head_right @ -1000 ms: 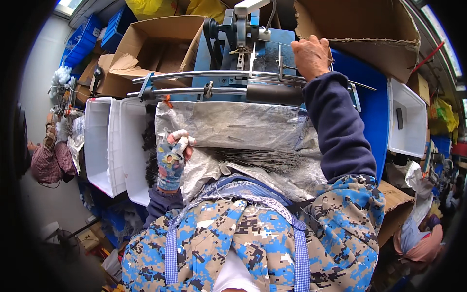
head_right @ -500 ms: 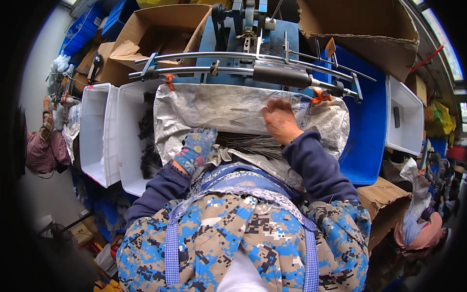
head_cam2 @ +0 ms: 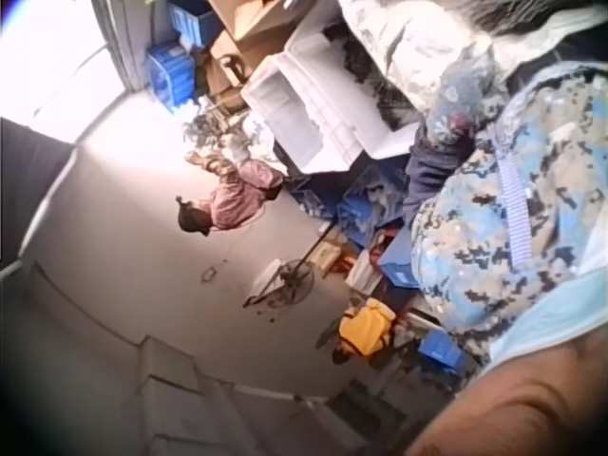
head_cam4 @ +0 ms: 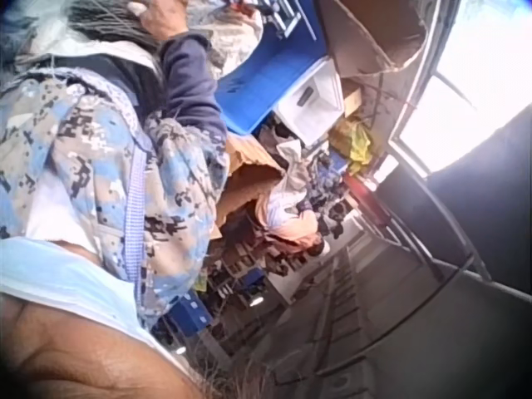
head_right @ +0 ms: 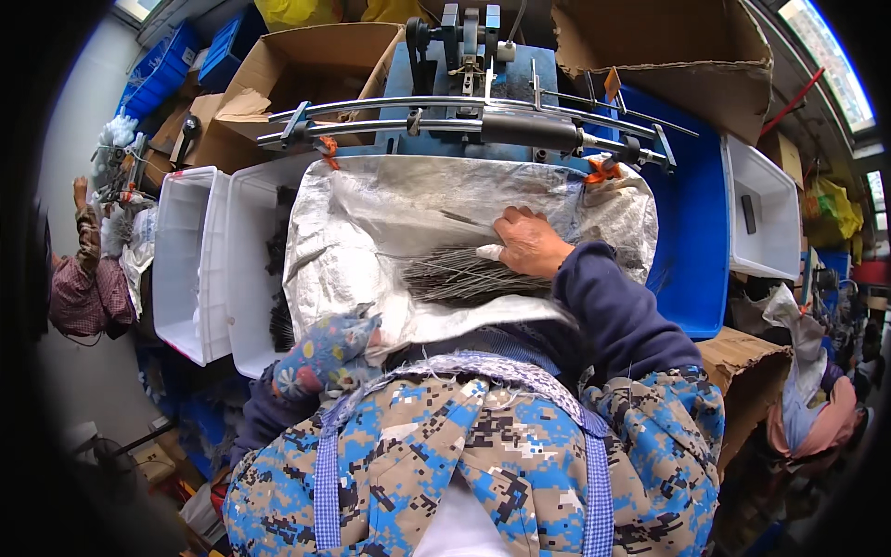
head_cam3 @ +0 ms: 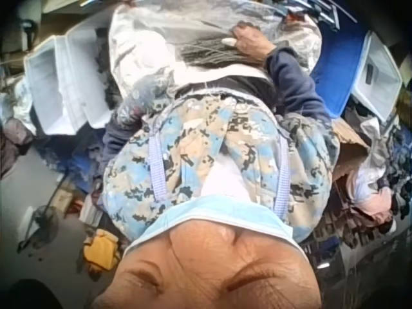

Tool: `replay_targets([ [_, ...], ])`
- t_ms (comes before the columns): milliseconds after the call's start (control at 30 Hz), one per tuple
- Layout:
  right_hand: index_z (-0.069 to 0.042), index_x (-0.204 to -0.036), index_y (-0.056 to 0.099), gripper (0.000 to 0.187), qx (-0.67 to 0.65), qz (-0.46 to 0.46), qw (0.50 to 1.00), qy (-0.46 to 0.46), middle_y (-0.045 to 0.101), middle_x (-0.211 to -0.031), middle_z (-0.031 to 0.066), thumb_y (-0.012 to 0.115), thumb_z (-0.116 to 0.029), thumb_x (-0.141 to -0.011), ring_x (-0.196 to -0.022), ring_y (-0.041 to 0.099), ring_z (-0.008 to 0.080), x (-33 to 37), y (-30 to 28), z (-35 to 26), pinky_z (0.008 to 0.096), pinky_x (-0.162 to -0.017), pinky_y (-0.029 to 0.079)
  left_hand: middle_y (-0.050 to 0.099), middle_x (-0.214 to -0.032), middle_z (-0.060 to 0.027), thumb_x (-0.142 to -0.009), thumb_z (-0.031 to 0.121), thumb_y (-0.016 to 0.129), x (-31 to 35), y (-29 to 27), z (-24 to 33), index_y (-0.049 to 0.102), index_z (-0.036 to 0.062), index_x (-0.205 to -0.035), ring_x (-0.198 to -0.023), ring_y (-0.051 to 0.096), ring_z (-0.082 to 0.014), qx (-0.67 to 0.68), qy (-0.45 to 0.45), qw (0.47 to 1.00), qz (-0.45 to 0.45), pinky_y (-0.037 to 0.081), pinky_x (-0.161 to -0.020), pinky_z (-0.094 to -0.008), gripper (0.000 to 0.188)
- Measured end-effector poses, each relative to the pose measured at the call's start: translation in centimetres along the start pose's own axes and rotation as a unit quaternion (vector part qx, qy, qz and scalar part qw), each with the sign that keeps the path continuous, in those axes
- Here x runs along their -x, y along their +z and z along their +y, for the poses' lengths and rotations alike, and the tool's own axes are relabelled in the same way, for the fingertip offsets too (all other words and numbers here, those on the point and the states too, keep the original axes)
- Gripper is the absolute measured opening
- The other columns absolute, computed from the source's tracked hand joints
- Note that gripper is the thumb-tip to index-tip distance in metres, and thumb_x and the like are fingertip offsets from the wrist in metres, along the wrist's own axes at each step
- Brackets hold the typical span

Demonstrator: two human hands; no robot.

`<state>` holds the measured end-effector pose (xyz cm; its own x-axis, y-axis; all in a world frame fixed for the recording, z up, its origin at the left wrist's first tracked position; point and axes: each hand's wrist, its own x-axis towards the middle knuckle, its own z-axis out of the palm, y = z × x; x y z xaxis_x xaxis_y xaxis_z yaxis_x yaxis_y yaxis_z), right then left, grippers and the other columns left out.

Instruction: The person operates a manual machine to process bundles of black and white bristles, likely for broom or brush manufacturing. They feed the bristles into the machine, pull a lever to secure them, and then remove the processed bundles, placing them into a blue bin. The person also handles a bundle of white bristles and interacts briefly with a coworker.

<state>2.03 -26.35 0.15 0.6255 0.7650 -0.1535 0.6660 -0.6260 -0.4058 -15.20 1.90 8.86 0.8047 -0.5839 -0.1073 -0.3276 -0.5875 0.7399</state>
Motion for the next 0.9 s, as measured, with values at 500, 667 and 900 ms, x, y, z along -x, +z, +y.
replay_targets([
  [500, 0.005, -0.108, 0.046, 0.071, 0.011, -0.1, 0.993, -0.057, 0.05, -0.1, 0.0202, 0.072, -0.041, -0.06, -0.098, 0.047, 0.0349, 1.4, 1.1, -3.5, 0.0407, -0.086, 0.037, 0.063, -0.085, -0.0103, -0.072, 0.031, 0.068, 5.0, 1.0, -3.3, 0.06, 0.0063, -0.102, -0.08, 0.059, -0.0228, 0.169, -0.22, 0.946, -0.17, 0.045, -0.071, -0.0315, 0.04],
  [667, 0.004, -0.108, 0.044, 0.069, 0.009, -0.139, 0.99, -0.031, 0.051, -0.1, 0.0199, 0.072, -0.038, -0.061, -0.098, 0.047, 0.0345, 1.2, 0.8, -3.9, 0.0397, -0.085, 0.037, 0.063, -0.082, -0.008, -0.076, 0.021, 0.065, 0.3, -1.5, -7.1, 0.059, 0.0028, -0.097, -0.069, 0.059, -0.0164, 0.221, -0.159, 0.955, 0.115, 0.047, -0.064, -0.0298, 0.028],
  [900, 0.004, -0.11, 0.044, 0.068, 0.02, -0.124, 0.991, -0.036, 0.051, -0.1, 0.0195, 0.072, -0.033, -0.06, -0.098, 0.047, 0.0342, 0.7, 1.3, -3.9, 0.0392, -0.085, 0.038, 0.049, -0.119, -0.0111, -0.077, 0.03, 0.052, -8.2, 4.0, -11.7, 0.046, 0.0138, -0.119, -0.112, 0.044, -0.03, -0.351, -0.242, 0.903, -0.041, 0.031, -0.093, -0.046, 0.046],
])
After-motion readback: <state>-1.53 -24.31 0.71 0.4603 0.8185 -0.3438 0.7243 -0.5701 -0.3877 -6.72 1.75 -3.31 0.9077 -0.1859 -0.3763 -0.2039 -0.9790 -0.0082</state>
